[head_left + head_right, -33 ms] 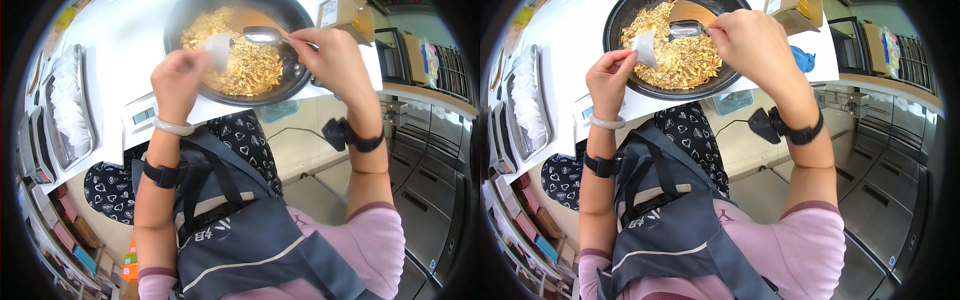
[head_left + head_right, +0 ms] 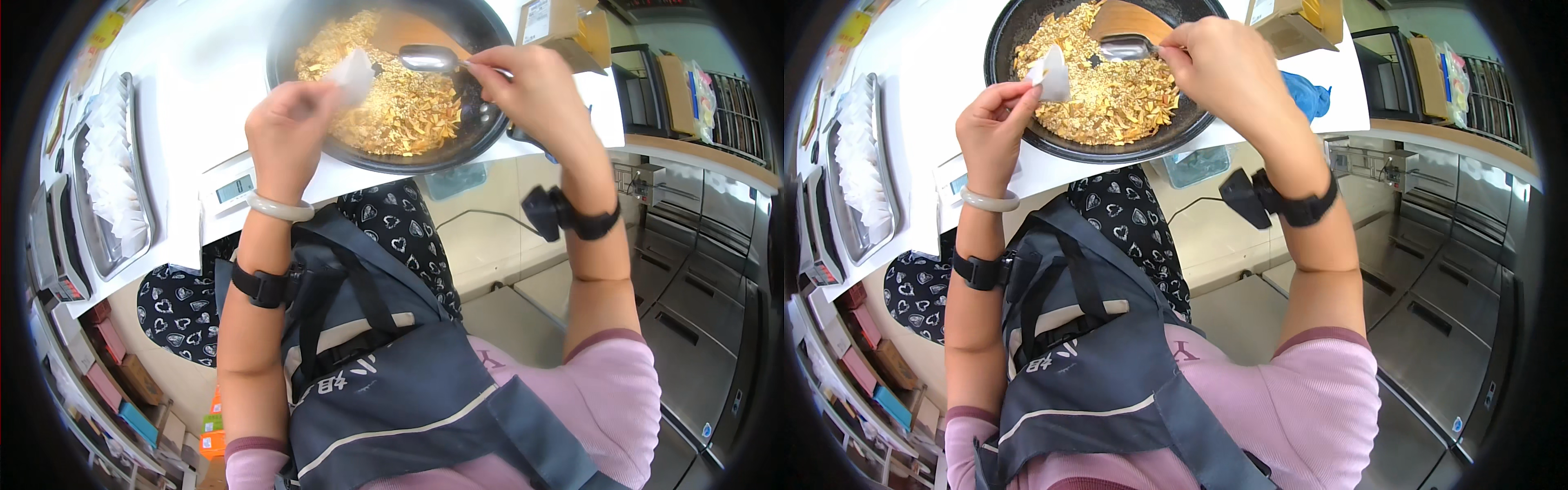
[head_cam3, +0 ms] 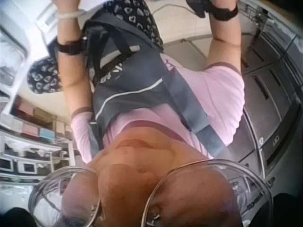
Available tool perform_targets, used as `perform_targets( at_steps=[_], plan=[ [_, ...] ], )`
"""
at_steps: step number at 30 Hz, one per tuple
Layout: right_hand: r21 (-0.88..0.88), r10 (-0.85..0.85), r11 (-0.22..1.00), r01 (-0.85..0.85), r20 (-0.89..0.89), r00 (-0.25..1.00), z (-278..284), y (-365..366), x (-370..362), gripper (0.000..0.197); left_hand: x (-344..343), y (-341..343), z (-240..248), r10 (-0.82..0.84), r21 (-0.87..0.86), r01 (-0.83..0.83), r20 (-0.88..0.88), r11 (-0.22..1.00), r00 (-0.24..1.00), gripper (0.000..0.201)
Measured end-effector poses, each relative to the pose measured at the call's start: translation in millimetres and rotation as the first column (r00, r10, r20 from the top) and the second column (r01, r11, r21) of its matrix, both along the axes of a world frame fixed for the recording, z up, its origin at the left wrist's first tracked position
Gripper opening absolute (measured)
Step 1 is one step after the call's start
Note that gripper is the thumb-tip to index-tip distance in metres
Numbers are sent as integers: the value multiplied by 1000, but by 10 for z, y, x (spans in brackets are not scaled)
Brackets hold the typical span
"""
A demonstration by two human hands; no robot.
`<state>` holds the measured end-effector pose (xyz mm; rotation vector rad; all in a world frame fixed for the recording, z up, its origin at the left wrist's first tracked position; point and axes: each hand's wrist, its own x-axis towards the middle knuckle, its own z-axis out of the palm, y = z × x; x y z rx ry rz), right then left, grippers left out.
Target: The person folds a square of paper, places it on a digital scale, and uses a spoon to scoop cooked food from a pan onto the paper.
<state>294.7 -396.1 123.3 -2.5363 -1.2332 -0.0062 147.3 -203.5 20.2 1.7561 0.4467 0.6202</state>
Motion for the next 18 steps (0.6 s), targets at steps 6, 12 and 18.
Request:
perform_targets(
  at_steps=[6, 12, 18],
  plan=[
    [-113, -77, 992, 61, -137, 988, -747, -45, 39, 16, -82, 146, 0, 42, 15, -42, 44, 999, 998, 8],
    [-106, -71, 994, 30, -405, 911, -961, 14, -61, 23, -144, 103, 67, 17, 62, -16, -19, 998, 1000, 7],
    [-37, -186, 971, 237, -741, 646, -805, -85, 61, 23, -180, 152, 44, 9, 28, -10, 7, 1000, 1000, 9]
  ],
)
